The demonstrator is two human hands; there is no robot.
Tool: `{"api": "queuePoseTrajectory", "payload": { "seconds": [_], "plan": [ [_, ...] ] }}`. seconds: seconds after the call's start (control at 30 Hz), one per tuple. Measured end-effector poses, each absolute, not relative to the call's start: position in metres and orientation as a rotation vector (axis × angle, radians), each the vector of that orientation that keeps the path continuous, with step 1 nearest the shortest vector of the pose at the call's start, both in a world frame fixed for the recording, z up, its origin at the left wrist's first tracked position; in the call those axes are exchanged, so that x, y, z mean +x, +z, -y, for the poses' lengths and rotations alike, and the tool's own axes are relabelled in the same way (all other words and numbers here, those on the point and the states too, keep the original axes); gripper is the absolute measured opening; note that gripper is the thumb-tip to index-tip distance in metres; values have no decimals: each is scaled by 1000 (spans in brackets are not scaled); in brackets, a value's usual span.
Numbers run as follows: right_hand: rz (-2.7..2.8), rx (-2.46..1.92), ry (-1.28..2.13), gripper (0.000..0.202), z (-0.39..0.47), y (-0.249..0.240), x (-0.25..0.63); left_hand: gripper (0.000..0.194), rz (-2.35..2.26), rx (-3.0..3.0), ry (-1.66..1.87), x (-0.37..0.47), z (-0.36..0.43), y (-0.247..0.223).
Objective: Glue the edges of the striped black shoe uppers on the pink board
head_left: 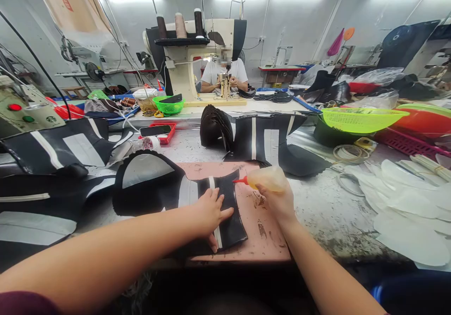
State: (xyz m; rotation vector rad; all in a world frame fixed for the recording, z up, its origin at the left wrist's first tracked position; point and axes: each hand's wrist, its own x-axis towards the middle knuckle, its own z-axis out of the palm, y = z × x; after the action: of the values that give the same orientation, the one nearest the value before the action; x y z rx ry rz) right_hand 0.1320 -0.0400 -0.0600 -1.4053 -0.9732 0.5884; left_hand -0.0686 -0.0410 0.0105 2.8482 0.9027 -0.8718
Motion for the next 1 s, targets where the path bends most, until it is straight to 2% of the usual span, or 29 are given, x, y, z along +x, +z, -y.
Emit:
{"api": "queuePoseTrajectory", "payload": {
  "seconds": [0.1, 0.27, 0.57, 0.73, 0.9, 1.0],
  "plan": [
    [915, -1372, 747, 60, 37, -58, 133, 106, -895, 2847, -878, -70, 41, 10],
    [908, -1357, 786, 63, 31, -50, 140, 95, -894, 2847, -802, -71, 41, 10],
    [965, -1309, 820, 60, 26, -48, 145, 92, -884, 2843, -761, -75, 39, 8],
    [1006, -1317, 1049, 61, 37, -46, 150, 92, -862, 2860, -731, -76, 38, 5],
    [932, -1283, 886, 61, 42, -46, 148, 97, -871, 2856, -767, -76, 38, 4],
    [960, -1283, 950, 58, 47, -46, 151, 94, -879, 2860, -768, -76, 38, 4]
  ]
}}
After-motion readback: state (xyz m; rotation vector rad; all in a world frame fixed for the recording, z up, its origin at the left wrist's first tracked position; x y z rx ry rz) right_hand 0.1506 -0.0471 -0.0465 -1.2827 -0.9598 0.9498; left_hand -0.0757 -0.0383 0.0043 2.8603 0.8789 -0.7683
